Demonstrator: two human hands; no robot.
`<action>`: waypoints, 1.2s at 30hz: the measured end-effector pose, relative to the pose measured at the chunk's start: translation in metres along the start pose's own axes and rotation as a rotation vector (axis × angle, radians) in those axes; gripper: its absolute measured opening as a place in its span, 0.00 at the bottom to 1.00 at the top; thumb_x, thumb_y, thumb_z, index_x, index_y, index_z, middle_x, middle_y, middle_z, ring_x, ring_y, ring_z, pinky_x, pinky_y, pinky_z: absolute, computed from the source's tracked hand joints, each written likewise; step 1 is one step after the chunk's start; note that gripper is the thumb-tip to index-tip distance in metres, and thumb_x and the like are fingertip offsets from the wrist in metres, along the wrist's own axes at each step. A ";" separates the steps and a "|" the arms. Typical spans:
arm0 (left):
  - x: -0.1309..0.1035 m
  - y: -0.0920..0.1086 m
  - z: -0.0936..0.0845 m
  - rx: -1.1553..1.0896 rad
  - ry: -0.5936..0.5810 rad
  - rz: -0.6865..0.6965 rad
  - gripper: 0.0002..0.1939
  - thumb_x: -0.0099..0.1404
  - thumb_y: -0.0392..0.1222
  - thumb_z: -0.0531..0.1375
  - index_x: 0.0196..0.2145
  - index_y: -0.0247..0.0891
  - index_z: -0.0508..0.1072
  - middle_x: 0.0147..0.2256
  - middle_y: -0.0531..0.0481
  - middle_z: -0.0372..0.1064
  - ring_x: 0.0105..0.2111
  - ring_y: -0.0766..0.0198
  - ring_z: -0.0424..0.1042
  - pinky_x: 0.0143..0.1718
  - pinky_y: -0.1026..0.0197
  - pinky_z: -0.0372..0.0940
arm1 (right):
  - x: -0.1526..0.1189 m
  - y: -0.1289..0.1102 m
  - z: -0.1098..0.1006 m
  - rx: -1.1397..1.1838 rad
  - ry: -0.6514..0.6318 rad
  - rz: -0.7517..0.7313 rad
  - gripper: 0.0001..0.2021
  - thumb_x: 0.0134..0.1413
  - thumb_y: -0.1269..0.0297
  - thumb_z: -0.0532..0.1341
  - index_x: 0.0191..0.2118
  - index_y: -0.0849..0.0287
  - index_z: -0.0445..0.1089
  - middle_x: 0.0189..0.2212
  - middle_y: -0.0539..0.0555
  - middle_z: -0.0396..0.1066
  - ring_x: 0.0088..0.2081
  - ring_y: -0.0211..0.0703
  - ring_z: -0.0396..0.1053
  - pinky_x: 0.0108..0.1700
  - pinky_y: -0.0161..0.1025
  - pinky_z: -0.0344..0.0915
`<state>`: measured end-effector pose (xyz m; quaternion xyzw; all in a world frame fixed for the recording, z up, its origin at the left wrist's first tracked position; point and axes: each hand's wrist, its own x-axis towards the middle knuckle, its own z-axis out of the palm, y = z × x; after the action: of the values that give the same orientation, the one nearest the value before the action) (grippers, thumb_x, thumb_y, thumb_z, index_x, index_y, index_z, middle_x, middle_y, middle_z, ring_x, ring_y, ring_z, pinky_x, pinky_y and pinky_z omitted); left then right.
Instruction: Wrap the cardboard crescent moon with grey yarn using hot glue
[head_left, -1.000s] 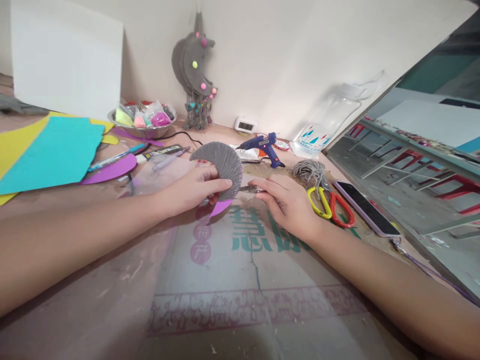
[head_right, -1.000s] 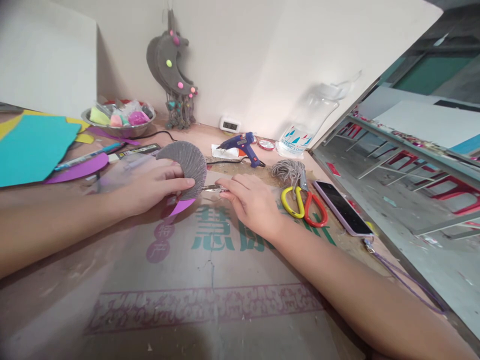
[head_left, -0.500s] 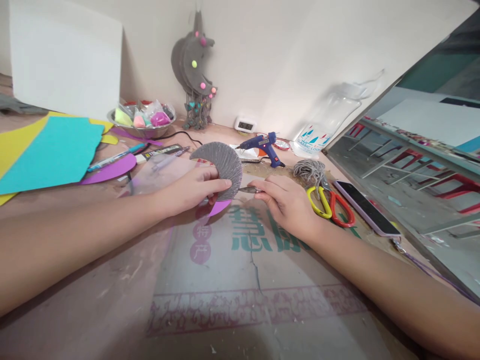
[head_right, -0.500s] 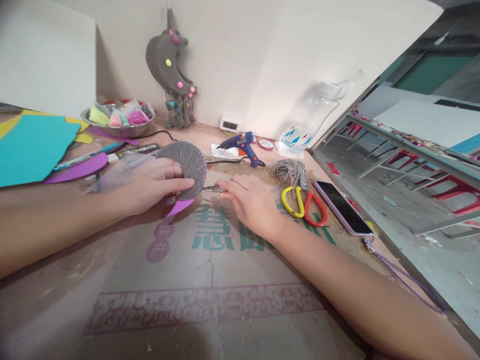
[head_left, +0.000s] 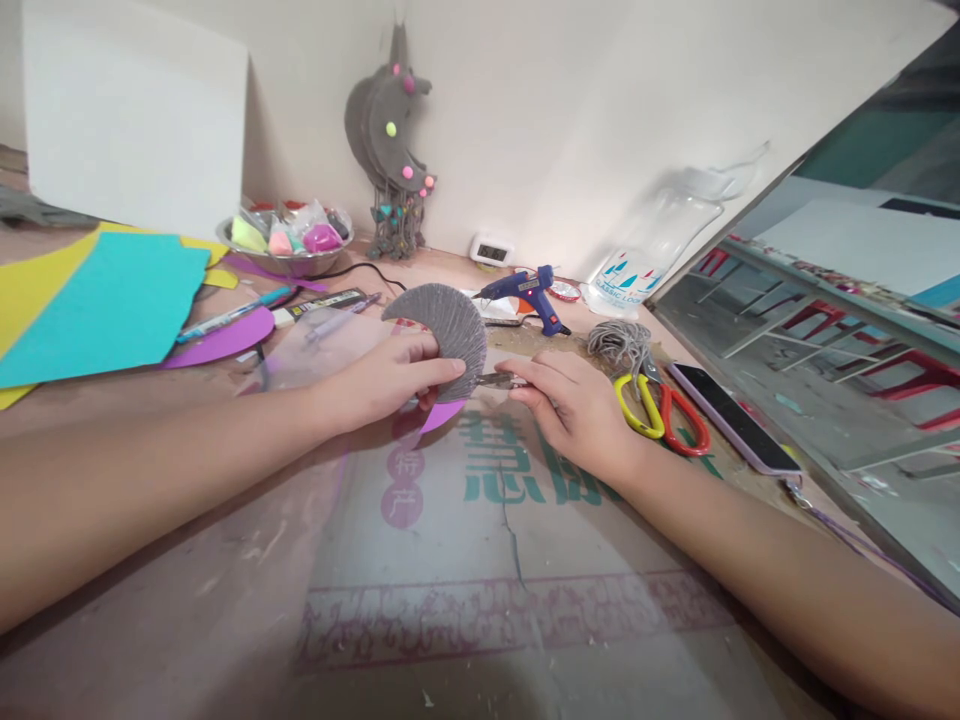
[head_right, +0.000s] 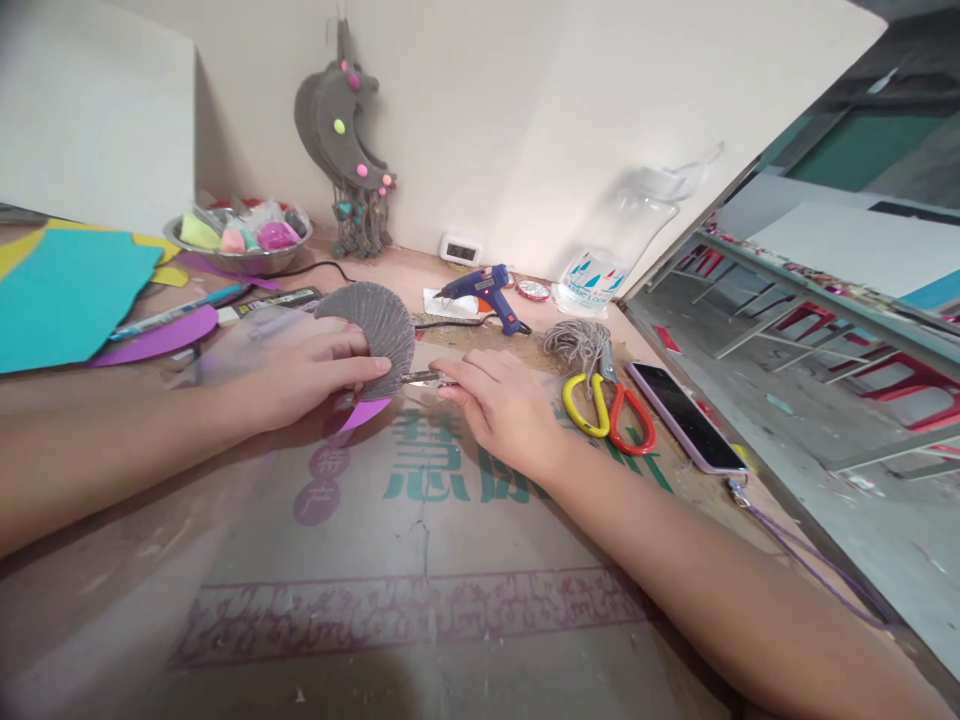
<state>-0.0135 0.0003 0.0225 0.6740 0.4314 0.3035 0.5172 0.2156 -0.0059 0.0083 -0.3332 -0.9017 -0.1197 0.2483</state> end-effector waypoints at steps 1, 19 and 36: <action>0.000 0.000 0.000 -0.006 -0.004 -0.003 0.16 0.62 0.44 0.56 0.19 0.37 0.60 0.17 0.56 0.58 0.17 0.73 0.60 0.18 0.69 0.55 | 0.000 0.000 0.000 -0.002 -0.002 -0.003 0.13 0.61 0.63 0.51 0.47 0.61 0.67 0.30 0.55 0.68 0.34 0.43 0.65 0.37 0.40 0.61; 0.002 -0.006 0.001 -0.013 -0.019 0.019 0.16 0.61 0.47 0.55 0.20 0.37 0.61 0.17 0.57 0.58 0.16 0.73 0.59 0.17 0.68 0.53 | -0.001 -0.001 -0.002 0.036 0.044 0.045 0.13 0.61 0.65 0.51 0.46 0.62 0.68 0.29 0.55 0.67 0.32 0.42 0.64 0.36 0.39 0.62; 0.003 -0.005 0.002 -0.015 0.002 -0.019 0.17 0.62 0.45 0.55 0.19 0.37 0.59 0.14 0.58 0.57 0.15 0.74 0.60 0.17 0.69 0.54 | 0.000 0.000 0.000 -0.060 0.009 -0.044 0.12 0.59 0.66 0.54 0.45 0.65 0.69 0.29 0.55 0.68 0.32 0.42 0.63 0.35 0.39 0.60</action>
<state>-0.0117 0.0025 0.0169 0.6656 0.4362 0.3023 0.5246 0.2153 -0.0062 0.0083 -0.3200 -0.9036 -0.1539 0.2396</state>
